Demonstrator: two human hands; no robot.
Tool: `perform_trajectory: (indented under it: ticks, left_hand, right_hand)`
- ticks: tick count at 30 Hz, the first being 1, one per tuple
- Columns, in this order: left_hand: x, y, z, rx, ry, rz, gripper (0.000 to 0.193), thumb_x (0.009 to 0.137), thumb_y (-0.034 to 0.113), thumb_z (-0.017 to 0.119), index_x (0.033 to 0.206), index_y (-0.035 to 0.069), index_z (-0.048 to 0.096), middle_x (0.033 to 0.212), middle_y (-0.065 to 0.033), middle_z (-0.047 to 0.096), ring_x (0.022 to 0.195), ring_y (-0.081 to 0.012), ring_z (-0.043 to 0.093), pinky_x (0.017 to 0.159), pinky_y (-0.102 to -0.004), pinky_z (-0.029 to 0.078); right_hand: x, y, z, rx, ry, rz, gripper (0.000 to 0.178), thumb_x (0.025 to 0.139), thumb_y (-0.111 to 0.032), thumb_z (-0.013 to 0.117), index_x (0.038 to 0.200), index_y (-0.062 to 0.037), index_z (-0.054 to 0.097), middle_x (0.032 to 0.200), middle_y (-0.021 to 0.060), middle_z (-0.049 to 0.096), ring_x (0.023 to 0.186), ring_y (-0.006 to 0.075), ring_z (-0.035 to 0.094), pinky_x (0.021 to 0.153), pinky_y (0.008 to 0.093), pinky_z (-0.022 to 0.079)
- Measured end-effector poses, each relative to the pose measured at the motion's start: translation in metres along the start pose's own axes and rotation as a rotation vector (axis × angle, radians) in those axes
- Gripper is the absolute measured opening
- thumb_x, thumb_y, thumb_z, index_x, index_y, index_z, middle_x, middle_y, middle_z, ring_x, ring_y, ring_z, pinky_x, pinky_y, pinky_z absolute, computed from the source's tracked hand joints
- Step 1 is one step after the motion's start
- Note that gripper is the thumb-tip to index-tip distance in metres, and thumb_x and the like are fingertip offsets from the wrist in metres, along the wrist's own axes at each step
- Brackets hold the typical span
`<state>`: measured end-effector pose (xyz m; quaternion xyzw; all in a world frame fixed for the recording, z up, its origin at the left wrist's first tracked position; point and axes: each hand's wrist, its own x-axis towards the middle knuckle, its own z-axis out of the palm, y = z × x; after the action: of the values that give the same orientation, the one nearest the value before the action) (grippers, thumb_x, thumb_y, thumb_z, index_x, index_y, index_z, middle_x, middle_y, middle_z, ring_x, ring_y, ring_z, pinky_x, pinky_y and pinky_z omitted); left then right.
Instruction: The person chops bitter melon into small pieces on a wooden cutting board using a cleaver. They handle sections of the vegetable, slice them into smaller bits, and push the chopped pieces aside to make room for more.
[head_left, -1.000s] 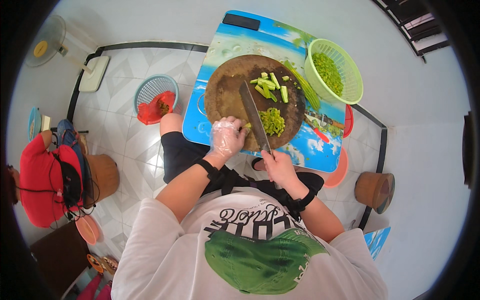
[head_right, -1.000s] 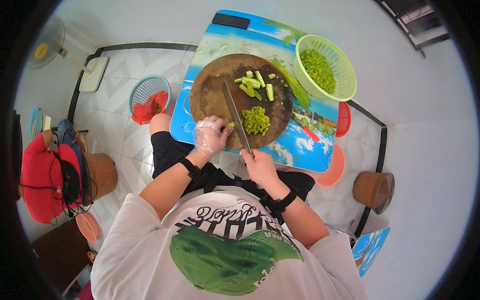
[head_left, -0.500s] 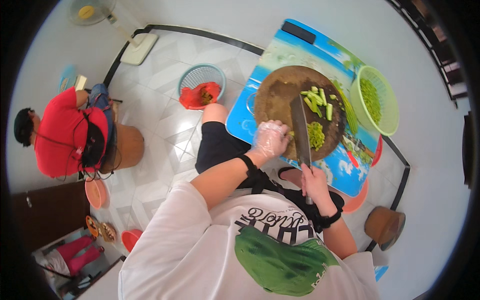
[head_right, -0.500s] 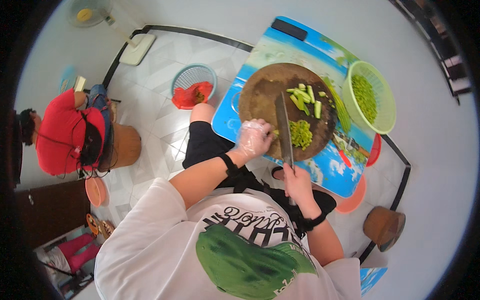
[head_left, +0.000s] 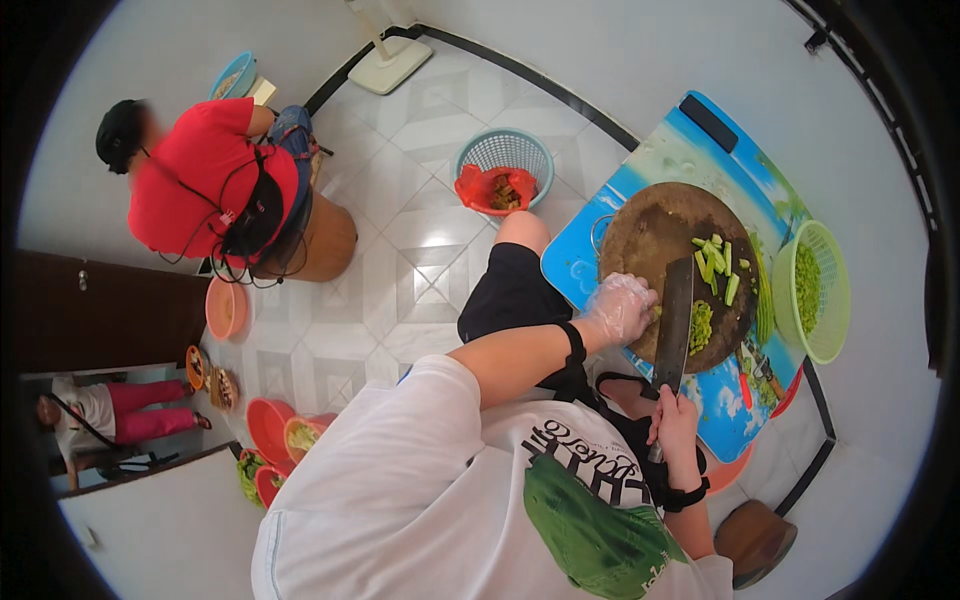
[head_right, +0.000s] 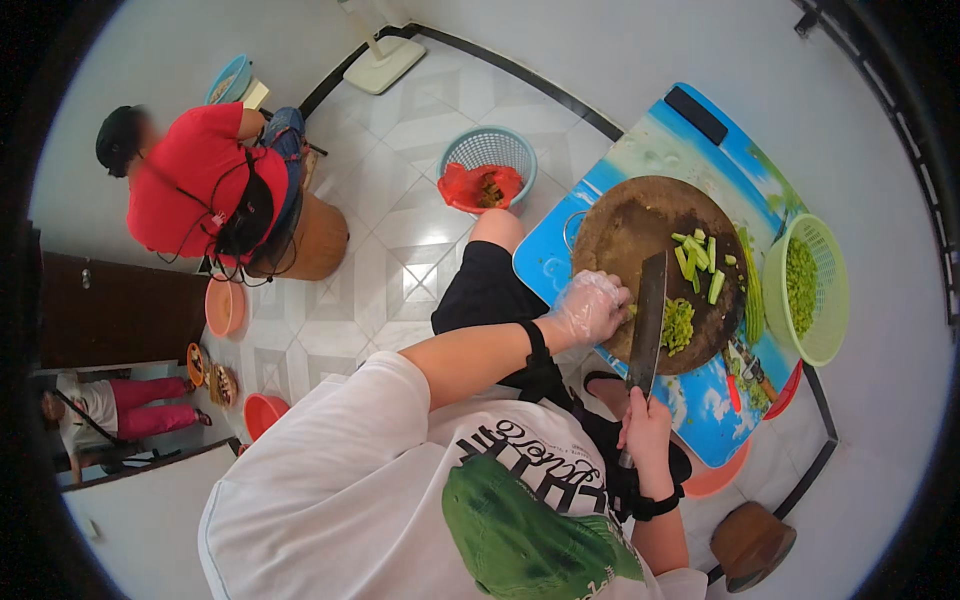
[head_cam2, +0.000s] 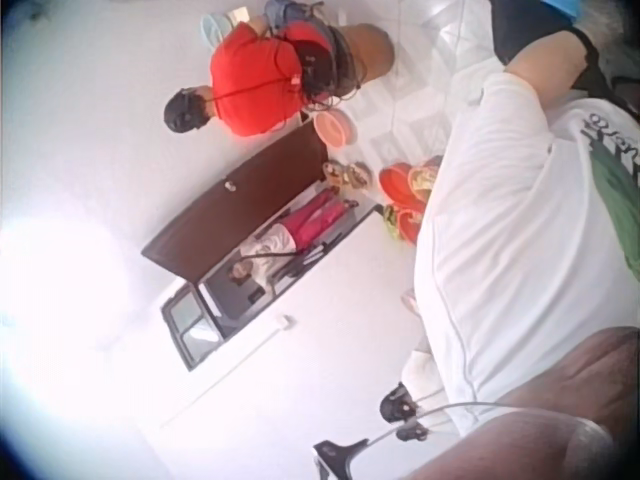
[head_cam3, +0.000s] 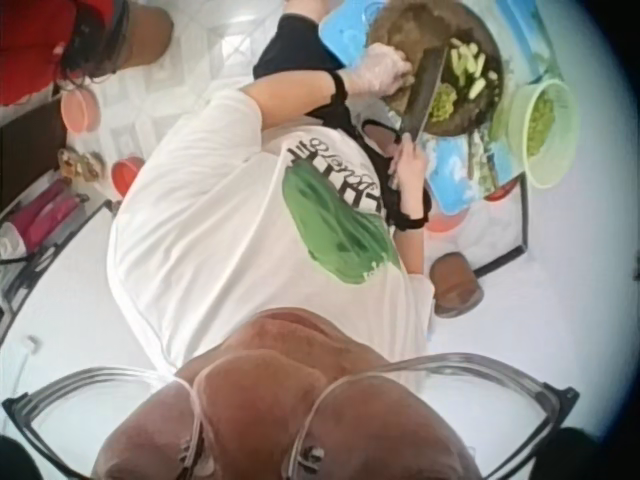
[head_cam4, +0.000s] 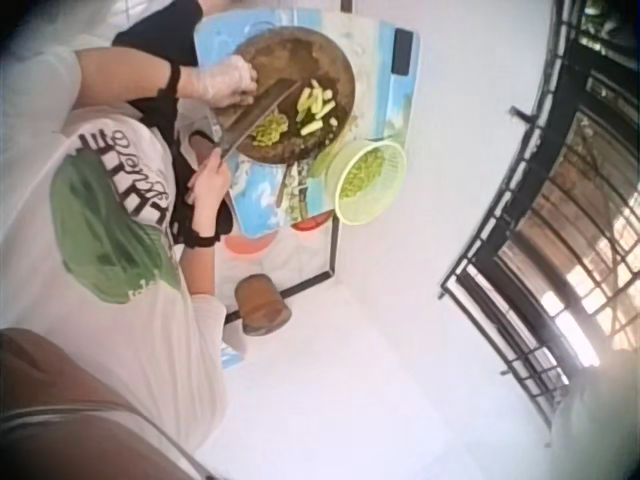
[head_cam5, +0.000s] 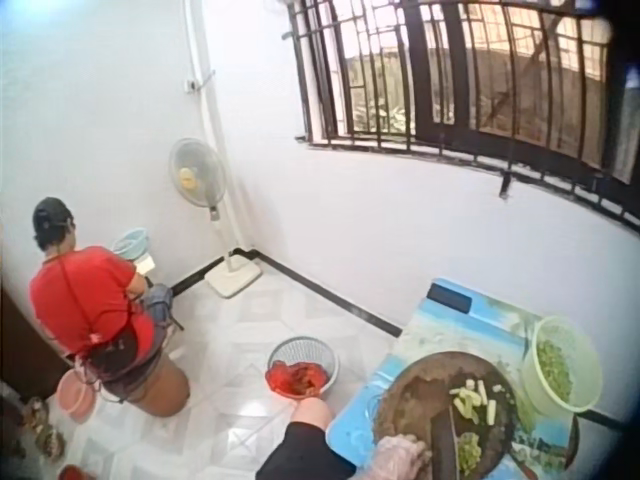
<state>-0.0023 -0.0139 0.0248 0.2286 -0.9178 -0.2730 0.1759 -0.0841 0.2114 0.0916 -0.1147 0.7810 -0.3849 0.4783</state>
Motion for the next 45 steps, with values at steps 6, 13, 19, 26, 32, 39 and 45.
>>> perform_trajectory:
  ticks: [6,13,19,26,32,39,45]
  left_hand:
    - [-0.009,-0.009,0.017,-0.007,0.089,-0.046,0.013,0.071,0.020,0.071,0.077,0.008,0.071,0.084,-0.0160,0.068,0.085,-0.0378,0.068,0.077,-0.0500,0.055]
    - [0.003,0.010,0.014,0.034,-0.007,-0.115,0.023,0.071,0.019,0.070,0.090,0.008,0.077,0.091,-0.0152,0.070,0.099,-0.0386,0.067,0.090,-0.0482,0.054]
    - [0.000,0.010,0.010,-0.025,-0.055,-0.188,0.020,0.073,0.016,0.069,0.090,0.008,0.077,0.091,-0.0138,0.069,0.099,-0.0381,0.067,0.088,-0.0478,0.055]
    - [0.004,0.004,0.018,-0.029,-0.036,-0.159,0.018,0.072,0.015,0.070,0.087,0.007,0.076,0.090,-0.0148,0.068,0.099,-0.0379,0.067,0.087,-0.0483,0.054]
    - [0.001,0.009,0.024,-0.048,-0.016,-0.159,0.017,0.071,0.016,0.070,0.085,0.006,0.075,0.089,-0.0152,0.068,0.098,-0.0390,0.066,0.087,-0.0492,0.054]
    - [-0.007,0.015,0.018,0.007,-0.096,-0.119,0.015,0.070,0.017,0.073,0.083,0.009,0.074,0.087,-0.0169,0.069,0.092,-0.0389,0.067,0.083,-0.0504,0.054]
    - [-0.008,0.002,-0.001,0.014,-0.029,-0.050,0.014,0.078,0.019,0.074,0.084,0.007,0.072,0.085,-0.0166,0.067,0.088,-0.0386,0.067,0.080,-0.0499,0.053]
  right_hand:
    - [0.013,0.025,-0.004,-0.037,-0.011,-0.004,0.039,0.106,-0.034,0.055,0.079,-0.0066,0.050,0.053,0.0031,0.044,0.034,0.0166,0.045,0.032,0.0336,0.036]
    - [0.033,0.050,-0.007,0.030,0.092,-0.067,0.050,0.107,-0.039,0.049,0.069,-0.0073,0.044,0.049,0.0060,0.041,0.031,0.0207,0.040,0.028,0.0359,0.036]
    - [-0.019,-0.034,0.006,-0.186,0.037,-0.005,0.040,0.104,-0.034,0.056,0.087,0.0013,0.057,0.062,0.0105,0.053,0.048,0.0210,0.050,0.041,0.0370,0.041]
    - [-0.013,-0.032,0.007,-0.270,0.047,-0.025,0.050,0.105,-0.039,0.054,0.077,0.0026,0.059,0.062,0.0119,0.055,0.049,0.0226,0.053,0.045,0.0396,0.043]
    - [-0.014,-0.025,-0.001,-0.334,0.038,-0.009,0.050,0.104,-0.041,0.054,0.088,0.0047,0.066,0.065,0.0145,0.059,0.053,0.0260,0.057,0.049,0.0407,0.047]
    - [0.016,0.021,0.005,-0.224,-0.039,-0.135,0.045,0.106,-0.038,0.051,0.081,-0.0015,0.056,0.053,0.0088,0.049,0.038,0.0226,0.049,0.037,0.0377,0.041]
    - [-0.007,-0.030,0.011,-0.414,-0.052,-0.079,0.042,0.103,-0.032,0.048,0.096,0.0013,0.072,0.065,0.0249,0.064,0.060,0.0389,0.067,0.061,0.0501,0.051]
